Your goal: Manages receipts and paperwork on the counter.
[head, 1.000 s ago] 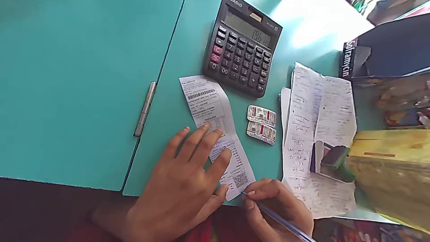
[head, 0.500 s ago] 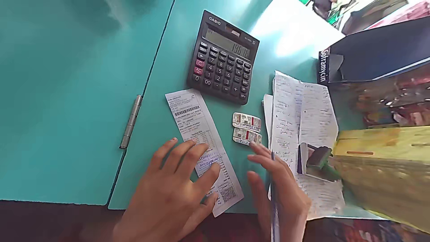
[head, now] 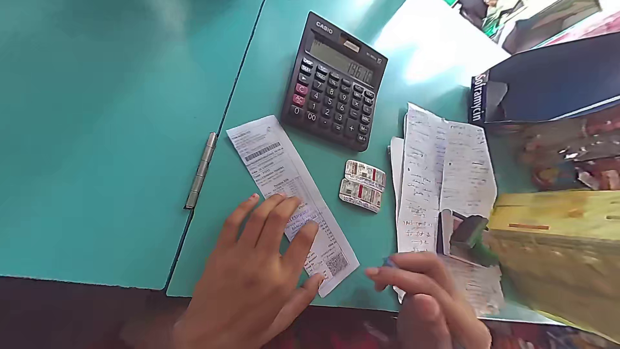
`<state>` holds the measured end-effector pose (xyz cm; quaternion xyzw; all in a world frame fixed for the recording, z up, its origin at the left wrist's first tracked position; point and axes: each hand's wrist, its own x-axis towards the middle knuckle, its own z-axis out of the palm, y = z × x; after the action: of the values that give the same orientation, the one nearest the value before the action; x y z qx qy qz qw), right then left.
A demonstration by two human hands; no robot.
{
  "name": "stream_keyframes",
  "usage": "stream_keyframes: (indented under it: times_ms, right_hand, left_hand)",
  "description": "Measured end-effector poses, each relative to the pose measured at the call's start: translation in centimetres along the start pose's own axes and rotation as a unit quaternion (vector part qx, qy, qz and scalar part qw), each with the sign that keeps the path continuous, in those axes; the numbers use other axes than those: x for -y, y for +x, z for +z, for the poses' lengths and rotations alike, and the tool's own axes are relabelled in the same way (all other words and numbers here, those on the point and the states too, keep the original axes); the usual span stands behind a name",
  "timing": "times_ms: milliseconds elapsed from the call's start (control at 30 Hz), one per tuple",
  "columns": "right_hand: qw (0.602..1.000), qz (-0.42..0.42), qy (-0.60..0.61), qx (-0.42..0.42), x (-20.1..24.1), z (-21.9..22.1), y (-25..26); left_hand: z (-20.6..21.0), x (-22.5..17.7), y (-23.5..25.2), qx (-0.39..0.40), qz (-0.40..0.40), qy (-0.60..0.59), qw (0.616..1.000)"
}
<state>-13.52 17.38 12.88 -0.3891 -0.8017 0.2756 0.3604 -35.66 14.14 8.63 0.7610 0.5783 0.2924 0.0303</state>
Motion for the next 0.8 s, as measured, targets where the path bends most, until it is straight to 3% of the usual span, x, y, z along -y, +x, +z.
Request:
stream_keyframes:
  times_ms: [133,300,800]
  right_hand:
    - [0.992,0.056,0.108,0.037,0.0,1.7,-1.3]
    - [0.982,0.083,0.169,0.030,-0.3,2.4,-1.2]
    - [0.987,0.102,0.121,0.001,-0.2,2.6,-0.5]
  left_hand:
    - [0.2,-0.4,0.1,-0.023,-0.042,0.027,0.998]
    - [0.1,-0.2,0.3,-0.004,-0.031,0.020,0.999]
    - [0.0,0.2,0.2,0.008,0.007,-0.018,1.000]
